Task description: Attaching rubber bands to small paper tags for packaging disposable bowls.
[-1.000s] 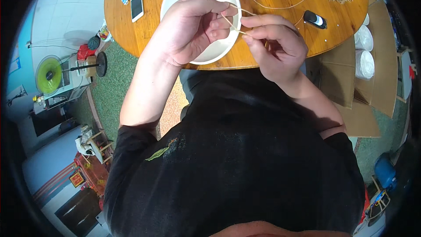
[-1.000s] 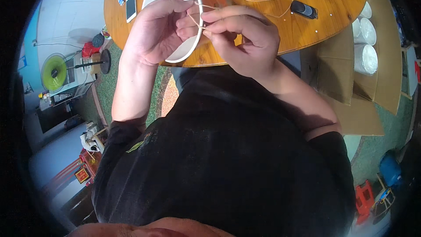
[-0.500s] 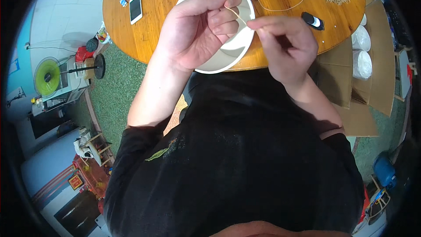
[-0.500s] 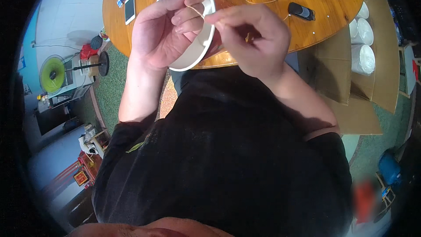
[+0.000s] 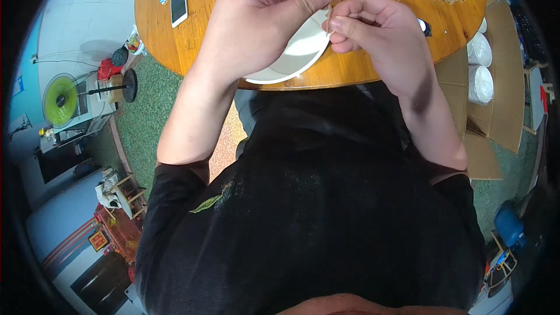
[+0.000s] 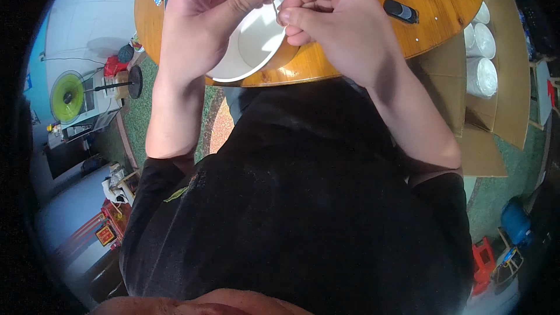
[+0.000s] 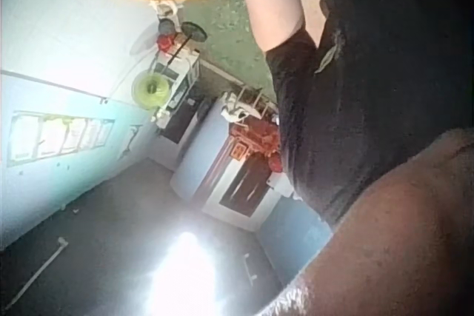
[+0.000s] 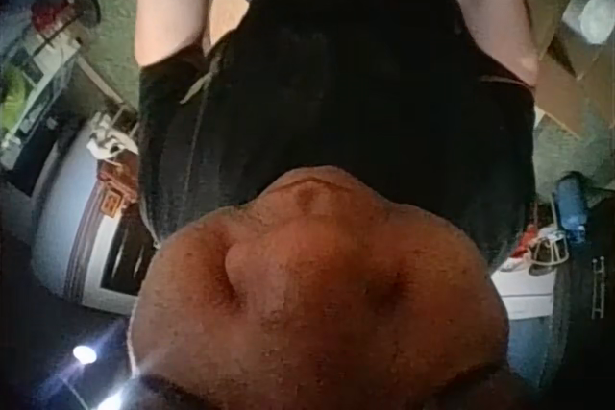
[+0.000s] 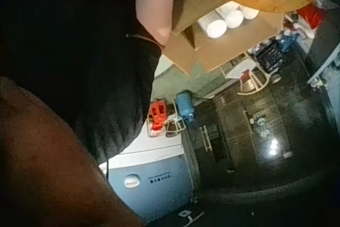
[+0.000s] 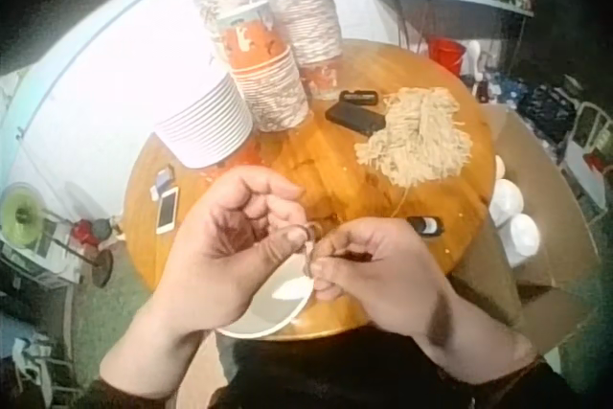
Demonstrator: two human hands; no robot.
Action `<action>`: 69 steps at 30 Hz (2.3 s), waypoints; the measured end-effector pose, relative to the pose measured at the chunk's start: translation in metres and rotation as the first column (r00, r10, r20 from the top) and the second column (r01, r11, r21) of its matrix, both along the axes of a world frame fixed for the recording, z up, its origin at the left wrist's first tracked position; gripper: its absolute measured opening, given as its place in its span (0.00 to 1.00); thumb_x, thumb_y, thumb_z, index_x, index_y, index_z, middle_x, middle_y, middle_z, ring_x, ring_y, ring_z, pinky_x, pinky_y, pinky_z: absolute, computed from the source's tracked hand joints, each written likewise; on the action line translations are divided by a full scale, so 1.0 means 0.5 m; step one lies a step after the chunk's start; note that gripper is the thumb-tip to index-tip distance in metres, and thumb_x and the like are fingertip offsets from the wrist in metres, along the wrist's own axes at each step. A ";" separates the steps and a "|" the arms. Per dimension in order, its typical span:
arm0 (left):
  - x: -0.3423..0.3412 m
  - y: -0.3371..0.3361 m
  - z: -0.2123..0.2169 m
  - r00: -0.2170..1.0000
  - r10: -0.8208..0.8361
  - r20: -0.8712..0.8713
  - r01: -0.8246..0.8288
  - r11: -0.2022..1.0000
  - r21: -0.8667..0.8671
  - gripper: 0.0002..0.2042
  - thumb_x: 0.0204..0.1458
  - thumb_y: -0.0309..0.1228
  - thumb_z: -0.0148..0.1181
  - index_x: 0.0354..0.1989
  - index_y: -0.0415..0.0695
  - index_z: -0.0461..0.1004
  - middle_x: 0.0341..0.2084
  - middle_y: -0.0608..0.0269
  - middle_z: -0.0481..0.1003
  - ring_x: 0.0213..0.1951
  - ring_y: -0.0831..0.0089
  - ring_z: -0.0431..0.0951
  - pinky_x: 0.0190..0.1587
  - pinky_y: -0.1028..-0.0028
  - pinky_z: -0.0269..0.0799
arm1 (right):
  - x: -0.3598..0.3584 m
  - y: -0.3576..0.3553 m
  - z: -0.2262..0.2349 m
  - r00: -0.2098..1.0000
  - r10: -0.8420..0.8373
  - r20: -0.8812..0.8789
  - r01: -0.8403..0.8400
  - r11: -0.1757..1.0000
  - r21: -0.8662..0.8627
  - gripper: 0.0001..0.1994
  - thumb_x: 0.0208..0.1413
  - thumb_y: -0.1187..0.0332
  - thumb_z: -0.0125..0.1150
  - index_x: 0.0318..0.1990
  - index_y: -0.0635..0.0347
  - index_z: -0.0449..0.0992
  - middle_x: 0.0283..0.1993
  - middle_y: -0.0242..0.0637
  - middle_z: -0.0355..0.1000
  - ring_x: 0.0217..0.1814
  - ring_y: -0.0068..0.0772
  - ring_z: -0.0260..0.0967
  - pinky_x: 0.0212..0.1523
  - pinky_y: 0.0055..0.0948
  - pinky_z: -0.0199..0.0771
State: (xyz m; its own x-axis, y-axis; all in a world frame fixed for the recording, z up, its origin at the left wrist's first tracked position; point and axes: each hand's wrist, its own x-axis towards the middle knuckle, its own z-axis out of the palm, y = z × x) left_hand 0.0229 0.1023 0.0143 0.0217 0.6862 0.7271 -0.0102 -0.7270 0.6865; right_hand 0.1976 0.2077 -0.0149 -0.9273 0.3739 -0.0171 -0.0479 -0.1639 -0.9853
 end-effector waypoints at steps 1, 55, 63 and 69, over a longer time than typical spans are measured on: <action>0.008 -0.020 0.001 1.000 0.000 0.002 0.000 1.000 -0.001 0.16 0.65 0.13 0.60 0.59 0.38 0.70 0.41 0.64 0.79 0.44 0.78 0.80 0.49 0.79 0.76 | -0.002 0.004 -0.004 0.999 0.017 -0.030 -0.017 1.000 -0.015 0.07 0.70 0.72 0.63 0.47 0.69 0.82 0.41 0.38 0.83 0.41 0.23 0.82 0.47 0.21 0.83; 0.103 -0.104 0.036 0.774 0.529 -0.348 -0.618 0.512 -0.597 0.11 0.59 0.15 0.65 0.50 0.34 0.81 0.42 0.61 0.84 0.43 0.77 0.82 0.50 0.75 0.77 | 0.004 0.002 -0.001 0.999 -0.031 0.022 0.037 0.931 -0.364 0.07 0.66 0.79 0.67 0.44 0.66 0.73 0.40 0.44 0.82 0.38 0.30 0.83 0.43 0.26 0.87; 0.021 -0.076 -0.056 0.910 0.344 -0.232 -0.358 0.934 -0.018 0.13 0.60 0.15 0.65 0.52 0.35 0.81 0.44 0.60 0.84 0.46 0.76 0.82 0.53 0.74 0.77 | 0.004 0.002 0.001 1.000 0.003 0.017 0.003 0.940 -0.342 0.06 0.65 0.80 0.66 0.44 0.66 0.73 0.41 0.45 0.82 0.38 0.30 0.83 0.43 0.25 0.87; 0.095 -0.110 0.041 0.747 0.463 -0.477 -0.663 0.576 -0.478 0.15 0.57 0.14 0.67 0.53 0.35 0.81 0.44 0.60 0.84 0.46 0.75 0.83 0.53 0.74 0.77 | 0.004 -0.003 -0.001 0.999 -0.035 0.003 0.034 0.932 -0.361 0.07 0.65 0.79 0.67 0.44 0.66 0.73 0.40 0.43 0.82 0.38 0.29 0.83 0.43 0.24 0.87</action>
State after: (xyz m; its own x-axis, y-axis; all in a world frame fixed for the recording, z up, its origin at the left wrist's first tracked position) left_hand 0.0704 0.0473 0.0349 -0.3996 0.8950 0.1981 0.5113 0.0383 0.8585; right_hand 0.1994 0.2062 -0.0155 -0.9142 0.3748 -0.1541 -0.0629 -0.5068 -0.8598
